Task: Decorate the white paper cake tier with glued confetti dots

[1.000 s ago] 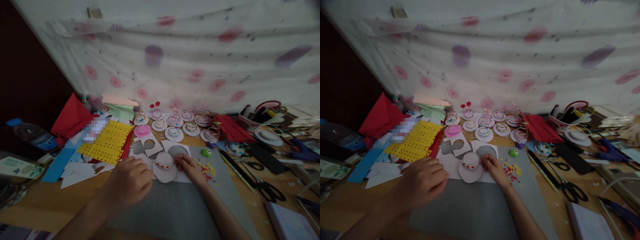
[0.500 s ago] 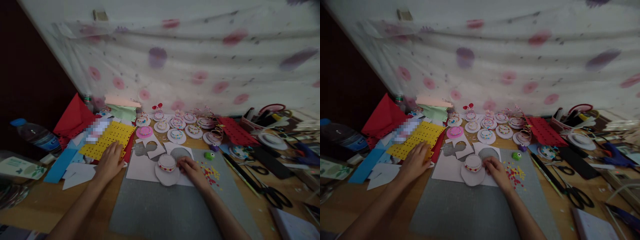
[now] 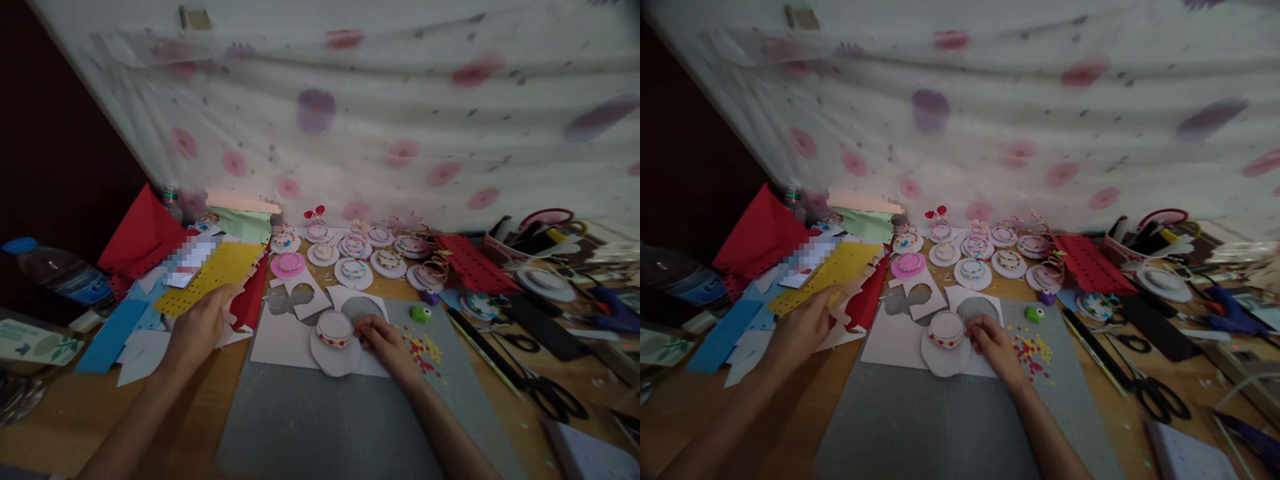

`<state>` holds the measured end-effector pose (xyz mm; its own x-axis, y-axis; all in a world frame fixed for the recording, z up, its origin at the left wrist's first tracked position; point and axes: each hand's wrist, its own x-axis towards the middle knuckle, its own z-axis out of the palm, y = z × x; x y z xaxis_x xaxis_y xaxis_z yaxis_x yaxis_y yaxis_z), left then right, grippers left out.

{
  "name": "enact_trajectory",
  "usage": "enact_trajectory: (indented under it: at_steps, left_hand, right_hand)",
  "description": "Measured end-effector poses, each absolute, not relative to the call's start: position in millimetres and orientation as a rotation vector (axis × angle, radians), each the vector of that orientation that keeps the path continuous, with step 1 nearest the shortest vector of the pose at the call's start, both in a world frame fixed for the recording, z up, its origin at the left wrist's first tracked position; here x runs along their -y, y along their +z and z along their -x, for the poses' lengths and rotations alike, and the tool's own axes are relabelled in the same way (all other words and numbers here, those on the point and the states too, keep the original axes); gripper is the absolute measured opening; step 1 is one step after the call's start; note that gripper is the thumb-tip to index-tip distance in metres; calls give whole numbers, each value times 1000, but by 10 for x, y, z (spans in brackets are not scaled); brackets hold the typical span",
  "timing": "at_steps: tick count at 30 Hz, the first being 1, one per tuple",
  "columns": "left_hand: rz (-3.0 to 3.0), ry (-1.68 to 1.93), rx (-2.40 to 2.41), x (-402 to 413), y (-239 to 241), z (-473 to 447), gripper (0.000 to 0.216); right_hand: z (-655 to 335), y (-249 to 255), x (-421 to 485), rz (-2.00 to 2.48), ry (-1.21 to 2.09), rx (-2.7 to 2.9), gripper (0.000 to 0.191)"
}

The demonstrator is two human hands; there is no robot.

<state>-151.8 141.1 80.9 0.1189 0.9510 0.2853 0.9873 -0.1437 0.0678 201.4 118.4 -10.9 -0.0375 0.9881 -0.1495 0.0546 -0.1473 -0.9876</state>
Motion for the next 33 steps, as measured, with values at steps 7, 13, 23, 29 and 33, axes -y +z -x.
enact_trajectory:
  at_steps: [7,13,23,29,33]
  left_hand:
    - [1935,-940,2247,-1641,1328,1851,38]
    - [1682,-1316,2213,-1565,1667,1944,36]
    - [2505,-804,1515,-935,1217,1633,55]
    - [2853,-334,1153,-828,600,1204,64]
    - [2902,-163,1161,-724,526,1171,49]
  right_hand:
    - [-2014,-117,-1183,1345,1327,1199,25]
    - [-2011,-126,-1196,1332,1317,1200,23]
    - [-1988,-153,-1181,1320,1258,1198,18]
    - [-1995,-120,-1127,1306,1216,1256,17]
    - [-1966,-95,-1168,1317,1192,1264,16]
